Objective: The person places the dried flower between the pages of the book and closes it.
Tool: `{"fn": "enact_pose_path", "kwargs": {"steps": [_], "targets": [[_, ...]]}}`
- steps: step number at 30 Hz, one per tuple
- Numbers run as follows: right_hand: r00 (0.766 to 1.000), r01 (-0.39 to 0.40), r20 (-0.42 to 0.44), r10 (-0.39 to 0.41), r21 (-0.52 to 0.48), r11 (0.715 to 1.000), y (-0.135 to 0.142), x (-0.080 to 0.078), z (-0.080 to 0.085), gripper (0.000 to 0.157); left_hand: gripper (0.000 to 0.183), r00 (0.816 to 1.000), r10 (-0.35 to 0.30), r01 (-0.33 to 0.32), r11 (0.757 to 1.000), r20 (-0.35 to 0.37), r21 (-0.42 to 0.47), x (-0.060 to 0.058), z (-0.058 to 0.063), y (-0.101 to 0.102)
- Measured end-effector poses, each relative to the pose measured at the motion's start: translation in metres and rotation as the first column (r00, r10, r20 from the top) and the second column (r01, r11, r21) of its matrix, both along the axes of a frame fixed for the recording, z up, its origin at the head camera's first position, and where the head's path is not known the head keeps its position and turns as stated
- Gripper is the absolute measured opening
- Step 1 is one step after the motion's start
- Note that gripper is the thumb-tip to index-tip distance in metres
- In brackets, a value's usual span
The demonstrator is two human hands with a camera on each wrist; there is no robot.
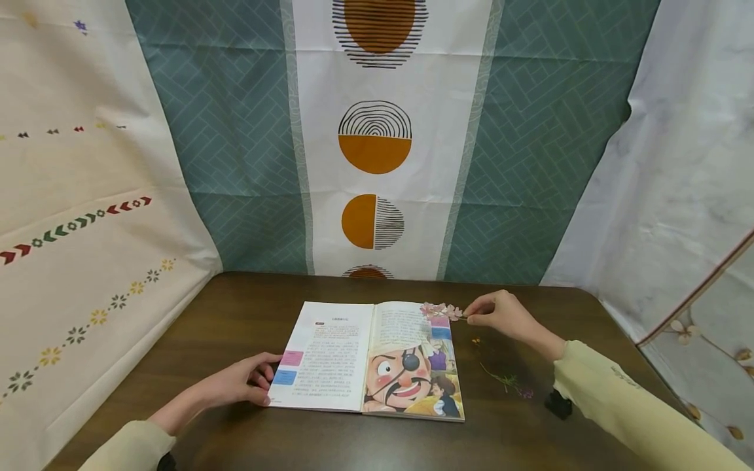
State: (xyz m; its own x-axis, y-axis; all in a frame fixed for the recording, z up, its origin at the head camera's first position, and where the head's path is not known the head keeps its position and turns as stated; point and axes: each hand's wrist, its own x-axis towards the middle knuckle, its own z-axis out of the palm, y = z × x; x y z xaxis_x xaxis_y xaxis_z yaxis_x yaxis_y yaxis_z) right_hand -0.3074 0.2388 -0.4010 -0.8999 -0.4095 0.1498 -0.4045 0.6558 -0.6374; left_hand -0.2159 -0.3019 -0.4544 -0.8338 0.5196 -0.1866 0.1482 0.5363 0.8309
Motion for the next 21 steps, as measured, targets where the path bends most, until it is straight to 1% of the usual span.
{"fn": "enact_pose_path", "kwargs": {"steps": [4,7,12,18,21], "targets": [[1.0,-0.022,-0.017,0.022,0.001,1.0,-0.014,-0.003,0.003,0.015,0.079,1.0,-0.004,0.004,1.0,0.004,0.004,0.0,-0.001,0.0],[1.0,-0.008,-0.028,0.008,-0.005,1.0,-0.024,-0.004,0.006,0.015,0.078,1.0,0.0,0.0,1.0,0.005,0.009,-0.001,-0.001,0.001],[0.999,-0.019,-0.032,0.019,-0.014,1.0,-0.042,-0.004,0.009,0.014,0.078,1.0,-0.003,0.003,1.0,-0.002,0.024,0.001,-0.002,0.001],[0.999,-0.034,0.002,0.034,-0.033,0.999,-0.061,-0.004,0.013,0.014,0.078,1.0,-0.01,0.011,0.999,-0.008,0.03,0.002,-0.001,0.001],[0.998,-0.044,0.031,0.046,-0.042,0.998,-0.069,-0.005,0.015,0.014,0.078,1.0,-0.005,0.005,1.0,-0.01,0.013,0.0,0.0,0.002]]}}
